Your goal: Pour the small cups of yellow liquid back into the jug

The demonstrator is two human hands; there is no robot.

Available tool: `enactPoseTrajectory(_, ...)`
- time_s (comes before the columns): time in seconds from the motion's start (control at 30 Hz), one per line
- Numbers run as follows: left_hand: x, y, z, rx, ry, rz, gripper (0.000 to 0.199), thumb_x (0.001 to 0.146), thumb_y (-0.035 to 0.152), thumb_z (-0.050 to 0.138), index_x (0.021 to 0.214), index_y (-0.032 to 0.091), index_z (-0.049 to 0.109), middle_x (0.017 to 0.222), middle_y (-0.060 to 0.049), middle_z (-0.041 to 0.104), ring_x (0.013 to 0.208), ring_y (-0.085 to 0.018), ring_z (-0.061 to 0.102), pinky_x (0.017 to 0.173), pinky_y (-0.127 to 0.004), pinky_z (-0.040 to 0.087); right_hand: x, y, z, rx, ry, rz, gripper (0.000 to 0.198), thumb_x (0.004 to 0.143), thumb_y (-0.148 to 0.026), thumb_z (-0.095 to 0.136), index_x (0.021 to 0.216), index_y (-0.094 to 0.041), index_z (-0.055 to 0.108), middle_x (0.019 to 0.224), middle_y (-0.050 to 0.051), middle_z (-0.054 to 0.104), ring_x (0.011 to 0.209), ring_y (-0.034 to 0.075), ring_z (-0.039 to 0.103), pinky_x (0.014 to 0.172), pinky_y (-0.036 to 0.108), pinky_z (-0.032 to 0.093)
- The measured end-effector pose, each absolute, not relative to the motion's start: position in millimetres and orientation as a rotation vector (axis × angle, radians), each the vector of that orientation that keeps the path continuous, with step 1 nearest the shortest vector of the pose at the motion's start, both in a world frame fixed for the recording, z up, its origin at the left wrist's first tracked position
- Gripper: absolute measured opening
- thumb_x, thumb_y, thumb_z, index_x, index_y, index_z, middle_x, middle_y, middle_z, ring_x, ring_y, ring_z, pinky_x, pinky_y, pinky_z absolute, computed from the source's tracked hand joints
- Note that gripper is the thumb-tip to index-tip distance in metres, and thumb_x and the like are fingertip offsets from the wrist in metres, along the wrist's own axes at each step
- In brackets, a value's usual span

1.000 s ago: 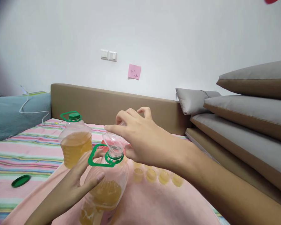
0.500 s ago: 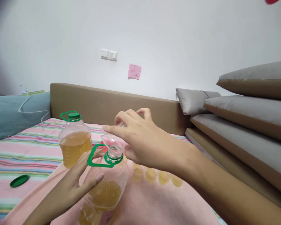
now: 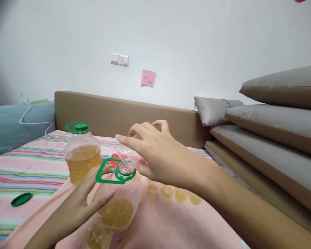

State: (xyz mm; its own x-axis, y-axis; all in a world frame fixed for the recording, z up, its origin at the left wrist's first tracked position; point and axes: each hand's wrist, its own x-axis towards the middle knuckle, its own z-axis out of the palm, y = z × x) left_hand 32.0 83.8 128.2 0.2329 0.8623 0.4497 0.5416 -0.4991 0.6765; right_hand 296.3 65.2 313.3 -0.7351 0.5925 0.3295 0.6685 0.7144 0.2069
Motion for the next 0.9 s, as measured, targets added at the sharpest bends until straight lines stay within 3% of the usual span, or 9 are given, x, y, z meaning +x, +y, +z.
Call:
enactPoseTrajectory(0.33,31,84,129,2.13,1.284,1.159,0.068,0.1,0.072,0.065,0.161,0.051,0.046,0.175,0.002,0.047,0.166,-0.04,0.036,0.132,-0.072,0.034,297,65,311,-1.011,-2.667,-0.423,0.066,0.096,-0.005,0.061,0.16,-0.023,0.055,0.145,0.014,0.062,0.134,0.028,0.056,0.12,0.061,0.03)
enactPoseTrajectory(0.7,30,85,125,2.15,1.303,1.165,0.073,0.1,0.071,0.065,0.165,0.047,0.045,0.177,-0.001,0.045,0.166,-0.04,0.036,0.132,-0.069,0.036,306,71,295,-1.1,-2.576,-0.38,0.068,0.099,-0.018,0.06,0.166,-0.02,0.047,0.145,0.017,0.065,0.134,0.032,0.061,0.122,0.07,0.028)
enactPoseTrajectory(0.9,30,84,126,2.16,1.333,1.16,0.074,0.1,0.072,0.064,0.165,0.043,0.046,0.173,-0.004,0.05,0.164,-0.039,0.041,0.13,-0.067,0.039,317,76,282,-1.102,-2.442,-0.142,0.064,0.102,-0.029,0.067,0.162,-0.025,0.046,0.155,0.011,0.065,0.141,0.03,0.061,0.128,0.063,0.025)
